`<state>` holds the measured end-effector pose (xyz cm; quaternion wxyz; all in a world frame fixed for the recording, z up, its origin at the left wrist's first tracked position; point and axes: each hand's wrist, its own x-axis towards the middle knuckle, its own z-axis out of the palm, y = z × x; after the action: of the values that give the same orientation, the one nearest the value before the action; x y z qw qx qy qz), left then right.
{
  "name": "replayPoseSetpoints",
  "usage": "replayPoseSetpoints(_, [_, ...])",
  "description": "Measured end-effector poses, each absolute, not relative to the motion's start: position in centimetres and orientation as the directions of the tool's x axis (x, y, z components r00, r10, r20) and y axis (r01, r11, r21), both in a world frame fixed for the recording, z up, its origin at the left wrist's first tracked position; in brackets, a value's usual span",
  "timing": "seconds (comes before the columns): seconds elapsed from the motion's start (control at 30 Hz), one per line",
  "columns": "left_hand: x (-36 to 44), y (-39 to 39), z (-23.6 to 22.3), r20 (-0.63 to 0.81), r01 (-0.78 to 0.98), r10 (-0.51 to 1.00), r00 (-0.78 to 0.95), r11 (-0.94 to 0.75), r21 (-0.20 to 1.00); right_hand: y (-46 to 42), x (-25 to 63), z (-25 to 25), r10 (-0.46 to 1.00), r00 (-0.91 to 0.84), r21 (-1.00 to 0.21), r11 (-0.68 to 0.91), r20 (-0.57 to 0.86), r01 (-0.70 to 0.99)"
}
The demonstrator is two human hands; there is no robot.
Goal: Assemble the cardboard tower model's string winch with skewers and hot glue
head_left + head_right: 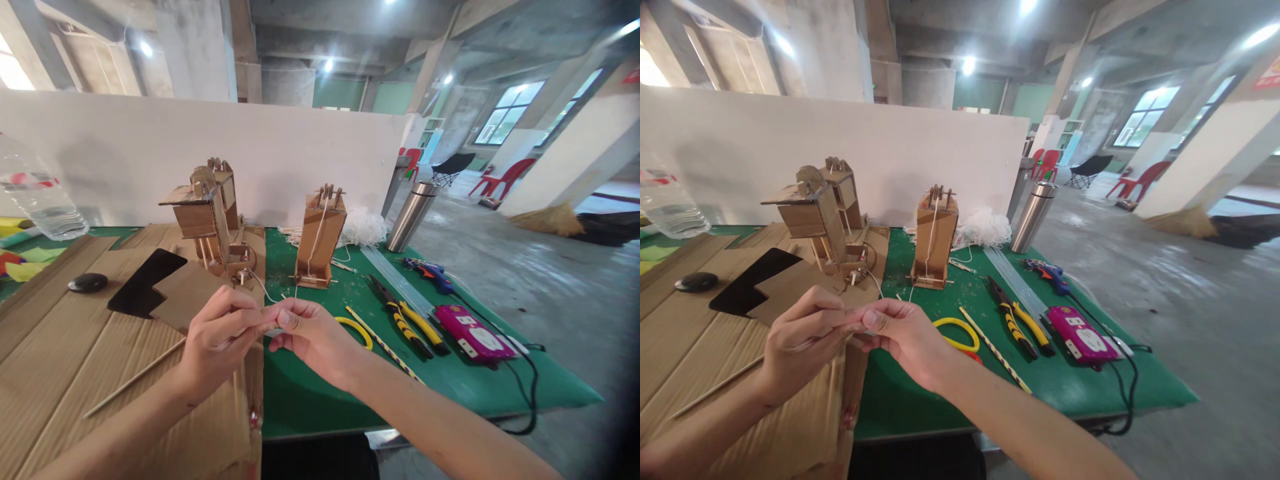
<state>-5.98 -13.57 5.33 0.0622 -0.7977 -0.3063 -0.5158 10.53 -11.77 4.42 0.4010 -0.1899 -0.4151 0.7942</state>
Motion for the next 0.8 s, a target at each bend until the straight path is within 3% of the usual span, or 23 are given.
replayPoseSetpoints(0.17, [-6.3, -13.6, 5.3, 0.84, 0.526, 0.427, 0.336, -0.824, 0.208, -11.6, 11.5, 4.7, 0.832, -0.548, -0.914, -0.149, 0.091, -0.378])
replayPoseSetpoints(0.47, [-6.1, -13.9, 5.0, 0.761, 0.666, 0.492, 0.423, -0.738, 0.108, -11.4, 13.2, 4.4, 0.822, -0.53, -0.978, 0.163, 0.208, -0.131])
replayPoseSetpoints(0.57, [-6.7, -14.6, 5.4, 0.674, 0.725, 0.567, 0.473, -0.686, 0.067, -7.9, 15.9, 5.2, 0.861, -0.372, -0.921, 0.387, 0.346, 0.041])
replayPoseSetpoints(0.63, [-7.7, -15.4, 5.8, 0.611, 0.761, 0.628, 0.482, -0.646, 0.064, -3.4, 18.3, 5.9, 0.881, -0.095, -0.861, 0.473, 0.463, 0.189])
replayPoseSetpoints(0.7, [-9.1, -16.2, 6.1, 0.571, 0.815, 0.689, 0.446, -0.576, 0.058, 2.1, 20.6, 6.4, 0.82, 0.158, -0.788, 0.449, 0.551, 0.422])
replayPoseSetpoints(0.8, [-11.6, -17.1, 6.6, 0.564, 0.905, 0.758, 0.328, -0.423, 0.043, 9.8, 22.4, 6.6, 0.836, 0.138, -0.615, 0.269, 0.532, 0.742])
